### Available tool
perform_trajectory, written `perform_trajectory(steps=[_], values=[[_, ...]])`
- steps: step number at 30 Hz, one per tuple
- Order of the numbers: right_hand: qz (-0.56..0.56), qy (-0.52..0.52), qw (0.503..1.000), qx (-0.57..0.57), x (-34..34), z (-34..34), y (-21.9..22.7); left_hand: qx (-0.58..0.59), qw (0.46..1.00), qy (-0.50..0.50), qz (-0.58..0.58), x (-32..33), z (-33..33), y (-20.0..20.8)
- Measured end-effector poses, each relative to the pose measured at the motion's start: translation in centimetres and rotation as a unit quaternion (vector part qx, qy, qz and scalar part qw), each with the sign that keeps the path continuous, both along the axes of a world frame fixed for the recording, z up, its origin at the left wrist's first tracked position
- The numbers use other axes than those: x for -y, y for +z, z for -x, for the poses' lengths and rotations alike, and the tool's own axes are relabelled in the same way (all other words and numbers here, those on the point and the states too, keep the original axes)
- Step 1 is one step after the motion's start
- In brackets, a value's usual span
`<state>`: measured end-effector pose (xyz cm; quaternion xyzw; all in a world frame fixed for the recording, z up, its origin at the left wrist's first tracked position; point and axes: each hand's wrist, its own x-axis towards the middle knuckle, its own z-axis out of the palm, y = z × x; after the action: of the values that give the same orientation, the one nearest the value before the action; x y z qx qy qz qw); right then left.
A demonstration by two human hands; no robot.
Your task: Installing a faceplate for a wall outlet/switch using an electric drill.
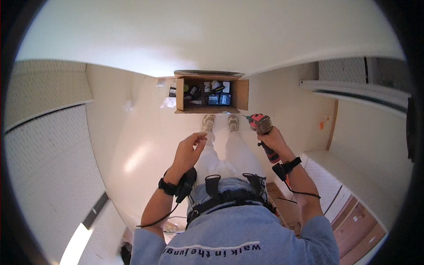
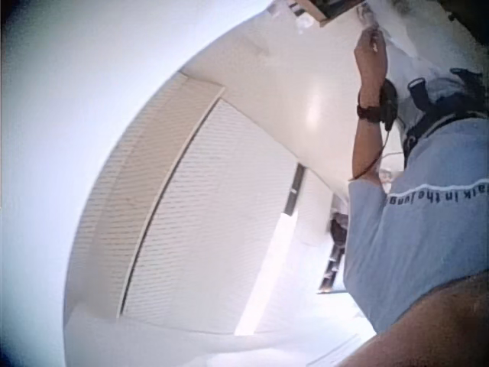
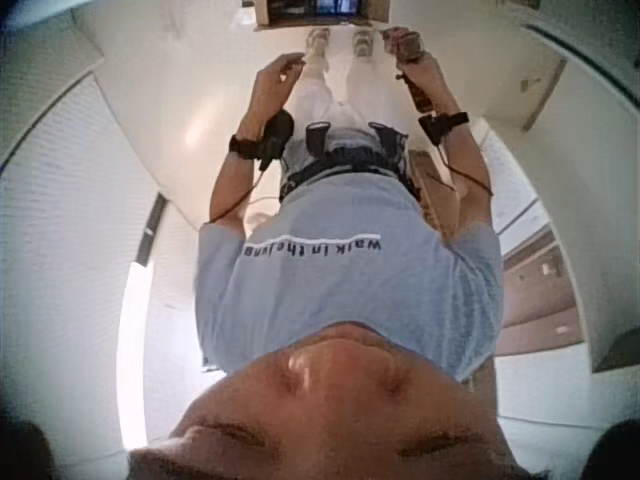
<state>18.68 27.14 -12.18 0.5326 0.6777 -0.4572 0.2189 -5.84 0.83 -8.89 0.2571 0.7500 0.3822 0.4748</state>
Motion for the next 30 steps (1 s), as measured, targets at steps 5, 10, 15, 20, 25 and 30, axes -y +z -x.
perform_trajectory(steps=[5,10,15,20,25,30], values=[[-0.032,0.143,0.989,0.023,-3.0,3.3,-11.5,0.003,0.987,0.16,0.023,6.2,-4.1,-1.8],[-0.034,0.135,0.99,0.015,-4.2,6.6,-27.7,0.022,0.945,0.313,0.094,11.2,-10.5,-5.2],[0.014,0.034,0.999,0.026,-2.6,11.5,-38.3,0.118,0.862,0.46,0.176,14.8,-20.5,-9.0],[0.01,0.109,0.99,0.093,-5.8,10.5,-47.7,0.193,0.859,0.433,0.192,13.2,-26.4,-12.8],[-0.041,0.192,0.973,0.123,-6.3,10.2,-53.0,0.281,0.828,0.451,0.179,11.4,-27.9,-15.2],[-0.047,0.2,0.972,0.114,-4.3,11.7,-53.5,0.285,0.822,0.464,0.163,11.2,-27.1,-16.4]])
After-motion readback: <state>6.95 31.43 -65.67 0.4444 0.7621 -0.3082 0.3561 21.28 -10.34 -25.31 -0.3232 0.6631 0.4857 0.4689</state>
